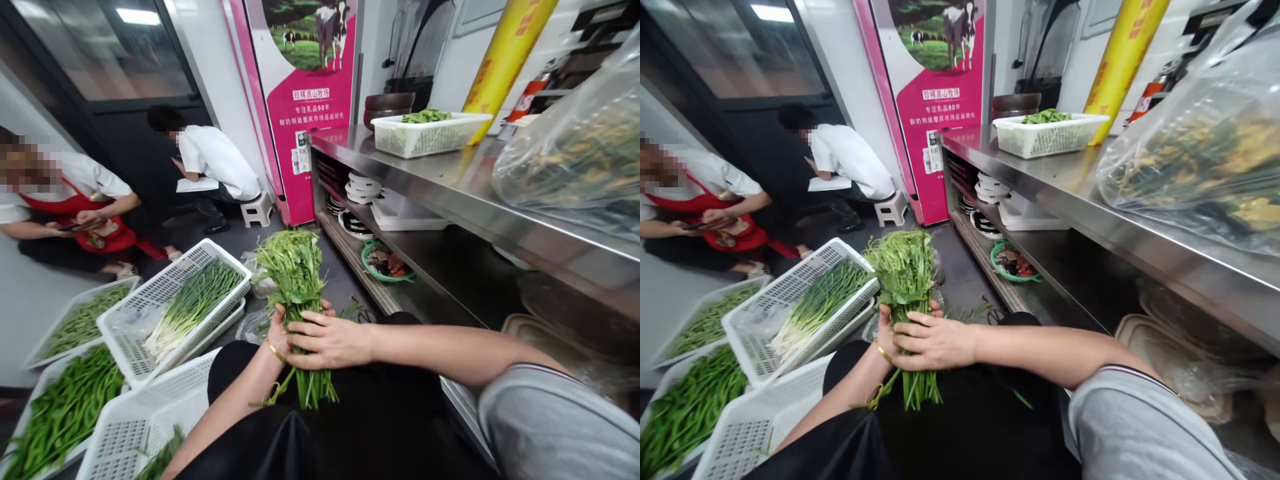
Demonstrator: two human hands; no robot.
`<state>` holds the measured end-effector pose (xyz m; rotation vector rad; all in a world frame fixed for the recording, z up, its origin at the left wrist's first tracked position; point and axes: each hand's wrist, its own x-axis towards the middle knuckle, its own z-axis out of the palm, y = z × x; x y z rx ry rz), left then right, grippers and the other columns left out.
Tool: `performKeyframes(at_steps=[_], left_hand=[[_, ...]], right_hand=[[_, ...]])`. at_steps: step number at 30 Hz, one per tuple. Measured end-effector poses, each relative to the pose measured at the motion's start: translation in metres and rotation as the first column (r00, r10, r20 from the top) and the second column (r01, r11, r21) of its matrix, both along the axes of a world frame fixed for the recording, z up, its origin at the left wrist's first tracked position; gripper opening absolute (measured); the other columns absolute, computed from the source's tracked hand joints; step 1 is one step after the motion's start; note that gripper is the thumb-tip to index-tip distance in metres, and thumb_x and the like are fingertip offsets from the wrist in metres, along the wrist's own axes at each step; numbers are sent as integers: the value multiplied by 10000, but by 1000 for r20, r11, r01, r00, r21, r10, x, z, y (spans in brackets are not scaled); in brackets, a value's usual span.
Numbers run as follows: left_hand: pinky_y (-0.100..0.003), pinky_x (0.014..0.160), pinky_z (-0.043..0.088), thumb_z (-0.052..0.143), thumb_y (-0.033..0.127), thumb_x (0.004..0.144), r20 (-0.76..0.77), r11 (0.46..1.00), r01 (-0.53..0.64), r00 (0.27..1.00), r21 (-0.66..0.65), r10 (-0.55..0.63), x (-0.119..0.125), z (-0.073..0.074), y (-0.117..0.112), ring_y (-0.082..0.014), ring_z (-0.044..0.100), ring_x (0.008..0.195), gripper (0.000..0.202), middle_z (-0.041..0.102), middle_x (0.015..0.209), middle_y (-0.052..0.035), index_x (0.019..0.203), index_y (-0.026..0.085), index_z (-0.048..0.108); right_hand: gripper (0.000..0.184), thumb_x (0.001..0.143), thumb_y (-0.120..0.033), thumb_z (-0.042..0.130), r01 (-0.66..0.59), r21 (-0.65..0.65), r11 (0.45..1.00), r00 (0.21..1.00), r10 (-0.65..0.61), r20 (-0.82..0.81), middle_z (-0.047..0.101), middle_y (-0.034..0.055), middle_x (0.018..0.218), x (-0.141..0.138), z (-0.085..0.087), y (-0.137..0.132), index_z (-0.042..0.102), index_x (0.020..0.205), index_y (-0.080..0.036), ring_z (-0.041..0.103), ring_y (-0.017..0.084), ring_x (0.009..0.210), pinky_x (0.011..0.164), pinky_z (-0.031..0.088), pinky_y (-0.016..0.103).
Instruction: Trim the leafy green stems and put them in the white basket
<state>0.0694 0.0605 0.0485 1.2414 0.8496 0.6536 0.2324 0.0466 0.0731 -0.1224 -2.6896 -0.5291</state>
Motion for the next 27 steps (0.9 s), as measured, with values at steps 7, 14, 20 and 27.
performKeyframes(at_steps=[7,14,20,27], left_hand=[[-313,580,533,636,351,680,416,891,77,900,-447,131,-11,-18,5,-215,668,687,365,684,764,-80,960,117,621],[-284,610,541,667,141,677,245,847,-429,825,-314,509,29,20,70,-155,648,610,178,685,681,-38,851,104,670],[-351,710,553,674,167,684,224,913,-296,905,-280,362,14,15,76,-204,676,717,218,720,803,-89,892,100,675],[-469,783,538,557,256,767,244,883,-215,909,-416,337,-15,-14,57,-301,676,858,310,717,853,-153,995,71,657]], right_hand=[[442,838,-189,490,167,-500,850,877,-359,-318,507,85,1295,47,-22,-39,464,1269,-286,381,237,1288,1052,333,481],[511,770,-429,585,-92,-996,-1,621,-781,-57,624,78,1064,9,-33,24,460,1212,-205,600,214,982,868,474,394],[513,628,-367,712,-107,-990,-91,738,-674,-18,623,25,872,-7,-47,32,504,1055,-173,612,175,793,728,507,334],[370,734,-390,600,-305,-919,-249,651,-759,-10,592,-9,703,13,-55,3,510,1025,-180,611,127,601,544,496,254]])
